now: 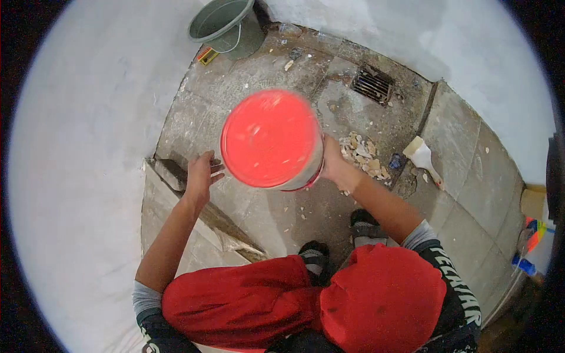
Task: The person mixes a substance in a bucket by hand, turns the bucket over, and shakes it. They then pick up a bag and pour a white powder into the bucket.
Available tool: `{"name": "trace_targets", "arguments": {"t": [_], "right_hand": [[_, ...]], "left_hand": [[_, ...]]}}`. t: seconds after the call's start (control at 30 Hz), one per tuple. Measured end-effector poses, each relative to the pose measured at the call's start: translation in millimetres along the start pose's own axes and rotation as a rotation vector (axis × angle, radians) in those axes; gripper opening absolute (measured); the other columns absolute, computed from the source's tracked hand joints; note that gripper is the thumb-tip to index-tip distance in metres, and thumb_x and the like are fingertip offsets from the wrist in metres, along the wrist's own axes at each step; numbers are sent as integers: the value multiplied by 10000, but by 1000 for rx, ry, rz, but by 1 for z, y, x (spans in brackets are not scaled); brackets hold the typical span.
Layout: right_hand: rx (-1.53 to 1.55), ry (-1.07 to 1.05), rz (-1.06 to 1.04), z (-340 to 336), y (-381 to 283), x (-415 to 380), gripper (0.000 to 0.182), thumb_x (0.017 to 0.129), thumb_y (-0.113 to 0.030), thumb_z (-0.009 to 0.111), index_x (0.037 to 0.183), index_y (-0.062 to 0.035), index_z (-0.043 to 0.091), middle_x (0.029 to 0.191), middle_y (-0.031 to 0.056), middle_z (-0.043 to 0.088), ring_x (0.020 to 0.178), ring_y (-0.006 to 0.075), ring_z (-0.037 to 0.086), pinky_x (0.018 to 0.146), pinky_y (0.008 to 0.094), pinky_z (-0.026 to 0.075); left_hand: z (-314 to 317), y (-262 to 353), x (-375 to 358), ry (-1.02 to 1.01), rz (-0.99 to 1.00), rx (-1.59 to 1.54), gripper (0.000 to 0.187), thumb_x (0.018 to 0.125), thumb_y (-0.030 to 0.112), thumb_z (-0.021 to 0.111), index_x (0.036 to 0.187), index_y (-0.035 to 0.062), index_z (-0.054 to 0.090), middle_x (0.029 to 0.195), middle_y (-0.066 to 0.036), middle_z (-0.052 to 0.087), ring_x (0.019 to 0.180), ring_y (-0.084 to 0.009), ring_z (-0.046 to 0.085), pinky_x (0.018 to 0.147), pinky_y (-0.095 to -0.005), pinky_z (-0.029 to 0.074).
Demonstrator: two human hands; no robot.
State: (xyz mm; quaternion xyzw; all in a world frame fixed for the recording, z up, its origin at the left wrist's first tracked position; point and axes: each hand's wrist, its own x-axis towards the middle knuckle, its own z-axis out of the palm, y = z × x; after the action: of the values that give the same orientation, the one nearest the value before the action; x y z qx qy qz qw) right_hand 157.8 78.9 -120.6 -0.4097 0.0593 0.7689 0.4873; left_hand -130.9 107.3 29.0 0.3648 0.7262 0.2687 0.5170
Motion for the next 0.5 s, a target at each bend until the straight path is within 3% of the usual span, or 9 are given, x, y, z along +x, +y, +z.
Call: {"name": "trace_targets", "arguments": {"t": [0.03,0.07,0.17,0.23,0.3,0.33,0.4,0.47,0.5], "right_hand": [[201,-119,48,25,-13,-24,484,1001,-309,309,1195,27,599,1167,261,642,1018,371,665,777,548,529],[450,-300,27,6,0,7,464,998,-307,351,1174,21,628,1146,270,653,1021,363,672,780,537,534],[246,-113,-97,-15,7,13,426,993,-295,383,1110,15,651,1076,268,665,975,355,681,766,521,537],[-171,117,-226,-56,28,34,403,990,-287,404,1067,11,665,1028,266,673,944,350,687,757,510,539],[-1170,328,-363,-102,45,60,384,987,-278,425,1025,7,680,981,264,682,914,344,693,748,499,541],[-1583,349,-417,-112,48,68,376,986,-274,436,1004,4,688,958,263,686,899,342,697,743,494,542],[-1781,145,-667,-80,31,43,338,965,-228,440,986,7,682,914,254,691,834,365,697,710,485,543],[-65,97,-67,-7,10,1,386,961,-292,489,1132,12,654,1025,199,698,970,309,676,839,459,506],[-68,99,-66,14,-2,-12,386,961,-292,489,1132,12,654,1025,199,698,970,309,676,839,459,506]], "left_hand": [[1,1,-3,3,0,0,311,932,260,540,1125,20,499,989,-117,568,899,-254,625,787,-413,523],[5,4,-7,33,0,-3,316,931,260,540,1131,18,501,998,-122,572,911,-257,627,787,-412,523],[2,-2,-2,70,-8,1,331,944,284,531,1143,20,508,1031,-134,586,932,-267,640,800,-420,529],[0,-7,3,74,-16,8,343,956,308,521,1149,25,514,1054,-141,597,942,-275,651,812,-429,536],[0,-9,3,48,-12,16,344,952,304,528,1151,23,521,1044,-134,603,939,-268,652,812,-428,536],[2,-7,1,49,-8,17,344,952,304,528,1151,23,521,1044,-134,603,939,-268,652,812,-428,536],[7,-1,-5,37,-41,7,341,934,267,531,1143,-1,500,1040,-136,585,938,-259,635,806,-409,511],[2,-2,-1,-22,-34,58,348,936,269,529,1147,-5,498,1053,-139,586,949,-261,631,812,-412,509],[0,-2,1,-74,-20,104,354,937,272,528,1151,-8,496,1066,-142,586,961,-264,628,818,-415,506]]}}
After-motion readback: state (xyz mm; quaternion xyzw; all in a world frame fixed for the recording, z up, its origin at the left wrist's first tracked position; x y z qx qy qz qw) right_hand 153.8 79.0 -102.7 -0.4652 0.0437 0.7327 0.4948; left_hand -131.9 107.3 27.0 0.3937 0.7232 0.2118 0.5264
